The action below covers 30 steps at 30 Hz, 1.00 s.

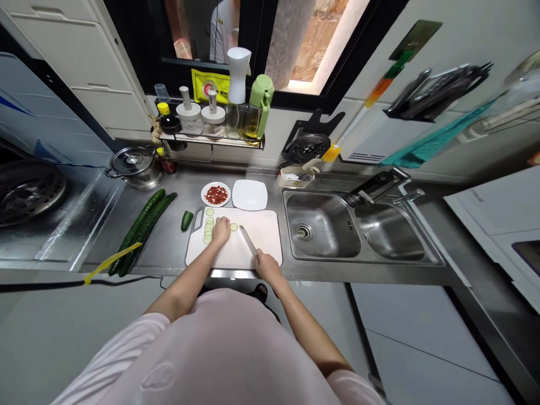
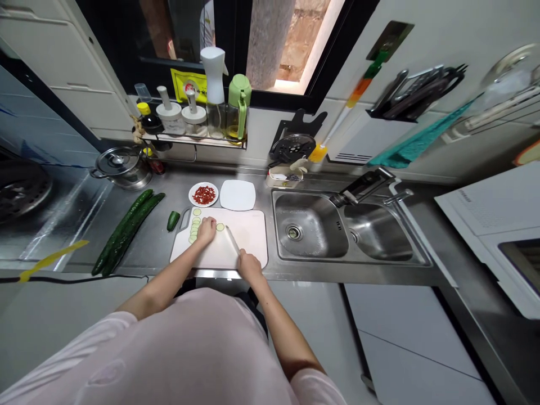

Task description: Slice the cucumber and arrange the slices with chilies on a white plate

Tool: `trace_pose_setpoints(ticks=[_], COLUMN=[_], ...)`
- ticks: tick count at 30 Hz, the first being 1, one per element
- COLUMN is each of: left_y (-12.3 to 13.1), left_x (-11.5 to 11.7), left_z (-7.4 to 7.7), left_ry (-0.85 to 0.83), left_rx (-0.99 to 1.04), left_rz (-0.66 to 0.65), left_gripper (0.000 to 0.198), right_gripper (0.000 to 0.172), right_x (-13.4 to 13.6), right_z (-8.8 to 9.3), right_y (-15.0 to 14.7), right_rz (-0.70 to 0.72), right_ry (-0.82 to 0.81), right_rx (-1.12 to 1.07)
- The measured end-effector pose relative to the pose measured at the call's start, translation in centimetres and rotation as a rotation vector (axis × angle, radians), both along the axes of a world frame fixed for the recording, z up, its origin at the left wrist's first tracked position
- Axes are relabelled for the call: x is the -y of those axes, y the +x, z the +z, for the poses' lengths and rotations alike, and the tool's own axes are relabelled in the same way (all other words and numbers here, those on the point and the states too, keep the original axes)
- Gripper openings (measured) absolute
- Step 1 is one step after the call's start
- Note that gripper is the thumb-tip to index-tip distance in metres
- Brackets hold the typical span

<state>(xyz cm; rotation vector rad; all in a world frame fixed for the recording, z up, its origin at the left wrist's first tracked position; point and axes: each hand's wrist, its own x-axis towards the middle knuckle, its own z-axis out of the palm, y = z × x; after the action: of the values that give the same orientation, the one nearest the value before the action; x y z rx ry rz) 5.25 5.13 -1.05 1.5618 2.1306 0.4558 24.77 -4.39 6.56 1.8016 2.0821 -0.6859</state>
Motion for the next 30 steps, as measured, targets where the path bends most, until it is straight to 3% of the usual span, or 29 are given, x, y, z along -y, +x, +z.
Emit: trace_pose_setpoints(ticks=[9,20,30], left_y=[1.0,1.2,0.8], left_x=[1.4,2.4,0.8], left_z=[0.3,1.2,0.6], left_ry=[0.083,0.092,0.044], left_rx=[-0.077,-0.146,-0.108], left_rz=[-0.108,-0.222,-0.160], left_gripper=[0.028,0.027,0.018], right_gripper=[0.032,0.036,0.034], right_x=[-0.8,-1.4,-2.0], right_z=[-0.9,-1.8,-2.7], right_y=[0.6,0.1,-0.1], right_rz=[-0.180,-0.208,-0.207], right_ry=[0.067,0.079,0.080], right_rx=[-0.037,-0.088,-0.085])
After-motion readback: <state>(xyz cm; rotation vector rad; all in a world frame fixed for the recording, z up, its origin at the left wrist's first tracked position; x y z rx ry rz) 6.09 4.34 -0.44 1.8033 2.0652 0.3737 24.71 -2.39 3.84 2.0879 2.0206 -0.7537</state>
